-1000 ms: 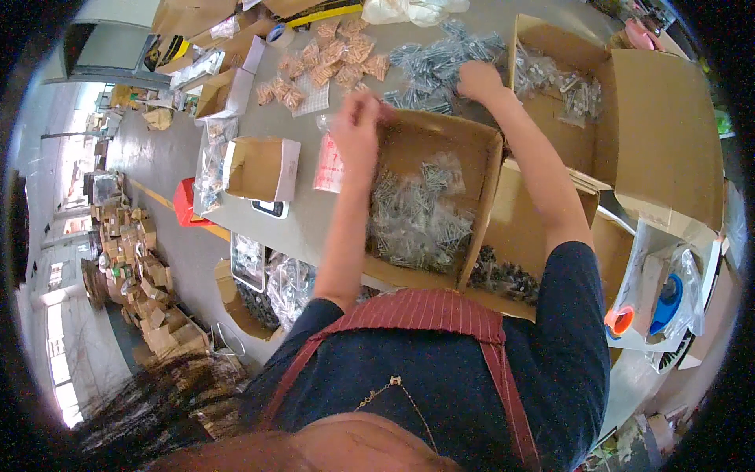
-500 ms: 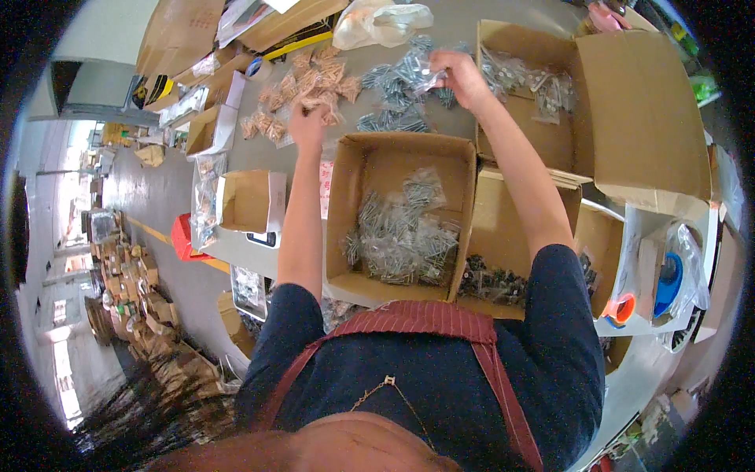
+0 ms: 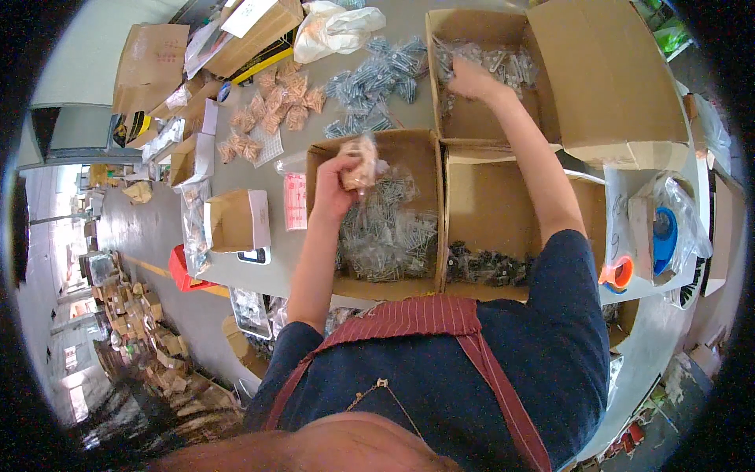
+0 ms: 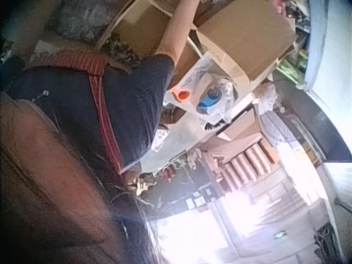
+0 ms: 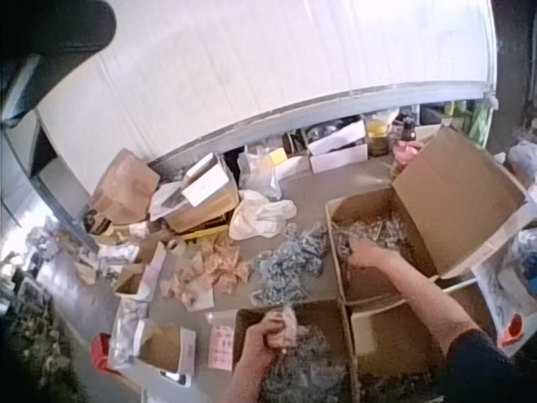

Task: The person picks up bags of metal fasteners from boxes on a table, places them individually on a digital scale to verify weight, and then places the bags into other boxes.

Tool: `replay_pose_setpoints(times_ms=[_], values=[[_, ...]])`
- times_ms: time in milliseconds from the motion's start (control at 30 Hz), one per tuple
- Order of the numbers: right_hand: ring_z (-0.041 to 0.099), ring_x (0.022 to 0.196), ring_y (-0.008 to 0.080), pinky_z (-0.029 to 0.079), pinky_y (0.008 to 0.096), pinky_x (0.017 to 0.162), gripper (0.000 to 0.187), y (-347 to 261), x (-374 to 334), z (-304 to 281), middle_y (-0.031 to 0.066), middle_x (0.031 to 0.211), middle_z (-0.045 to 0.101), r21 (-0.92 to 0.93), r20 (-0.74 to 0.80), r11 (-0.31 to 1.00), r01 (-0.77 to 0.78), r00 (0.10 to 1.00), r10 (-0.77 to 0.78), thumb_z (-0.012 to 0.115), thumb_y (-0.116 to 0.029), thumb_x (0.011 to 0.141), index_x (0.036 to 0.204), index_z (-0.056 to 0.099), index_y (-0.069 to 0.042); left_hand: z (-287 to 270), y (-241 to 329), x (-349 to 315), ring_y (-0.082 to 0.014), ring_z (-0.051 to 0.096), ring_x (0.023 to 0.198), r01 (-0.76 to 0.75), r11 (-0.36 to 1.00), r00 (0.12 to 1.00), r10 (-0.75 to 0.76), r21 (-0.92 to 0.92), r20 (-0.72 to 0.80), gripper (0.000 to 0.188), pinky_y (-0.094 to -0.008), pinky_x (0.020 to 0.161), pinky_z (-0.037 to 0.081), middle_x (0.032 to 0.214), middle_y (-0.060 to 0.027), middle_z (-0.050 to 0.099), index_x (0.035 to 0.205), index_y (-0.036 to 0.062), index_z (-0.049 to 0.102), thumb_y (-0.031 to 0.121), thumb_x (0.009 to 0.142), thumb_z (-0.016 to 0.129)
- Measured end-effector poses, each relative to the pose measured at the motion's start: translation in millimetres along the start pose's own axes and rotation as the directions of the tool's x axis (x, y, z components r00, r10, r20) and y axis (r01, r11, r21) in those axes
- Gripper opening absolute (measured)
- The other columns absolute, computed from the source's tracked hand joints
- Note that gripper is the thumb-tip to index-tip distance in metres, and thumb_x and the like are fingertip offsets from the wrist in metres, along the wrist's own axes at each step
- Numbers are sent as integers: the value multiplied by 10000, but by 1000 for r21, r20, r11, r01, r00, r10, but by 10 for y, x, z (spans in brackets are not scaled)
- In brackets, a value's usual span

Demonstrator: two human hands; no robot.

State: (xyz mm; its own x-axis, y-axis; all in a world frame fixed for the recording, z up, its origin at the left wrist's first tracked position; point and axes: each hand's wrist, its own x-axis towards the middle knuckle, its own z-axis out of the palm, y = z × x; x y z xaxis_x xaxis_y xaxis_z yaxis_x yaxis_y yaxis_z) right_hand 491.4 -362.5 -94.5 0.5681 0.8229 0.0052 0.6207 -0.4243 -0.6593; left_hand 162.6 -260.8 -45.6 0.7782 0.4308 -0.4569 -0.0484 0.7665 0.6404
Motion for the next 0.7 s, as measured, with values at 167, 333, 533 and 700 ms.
replay_pose_setpoints(times_ms=[167,333,533,700], values=[[664,767,395,531,424,672,245,459,-144,473,197,887,696,-314,-19,903,292,949,-314,619,-75,745,974,668,-3,313,-283,-32,-218,632,1027,93,982,970,-127,162,209,558,-363,898,546,1157,-113,596,1321,32,478,-10,773,575],[684,821,306,538,418,768,179,-490,-553,-343,144,858,708,179,-125,981,70,991,-48,667,-126,760,881,686,5,319,-582,-98,-212,666,990,129,983,982,-145,129,122,387,-349,863,561,1124,-106,642,1272,37,514,97,895,576],[598,1088,257,455,369,955,267,-962,-1634,-387,115,1123,671,419,10,764,490,839,-544,702,-111,796,1061,707,-81,566,-659,-427,-201,650,1024,160,981,983,-168,110,70,442,-366,883,549,1141,-94,635,1283,37,515,381,1005,503],[611,1052,163,466,300,944,238,-653,-2246,-431,73,1109,691,701,-82,692,173,983,-162,625,-49,846,1071,703,-43,181,-609,-684,-228,638,1009,-10,990,995,24,138,-95,438,-402,838,561,1181,-95,621,1306,23,509,233,930,586]])
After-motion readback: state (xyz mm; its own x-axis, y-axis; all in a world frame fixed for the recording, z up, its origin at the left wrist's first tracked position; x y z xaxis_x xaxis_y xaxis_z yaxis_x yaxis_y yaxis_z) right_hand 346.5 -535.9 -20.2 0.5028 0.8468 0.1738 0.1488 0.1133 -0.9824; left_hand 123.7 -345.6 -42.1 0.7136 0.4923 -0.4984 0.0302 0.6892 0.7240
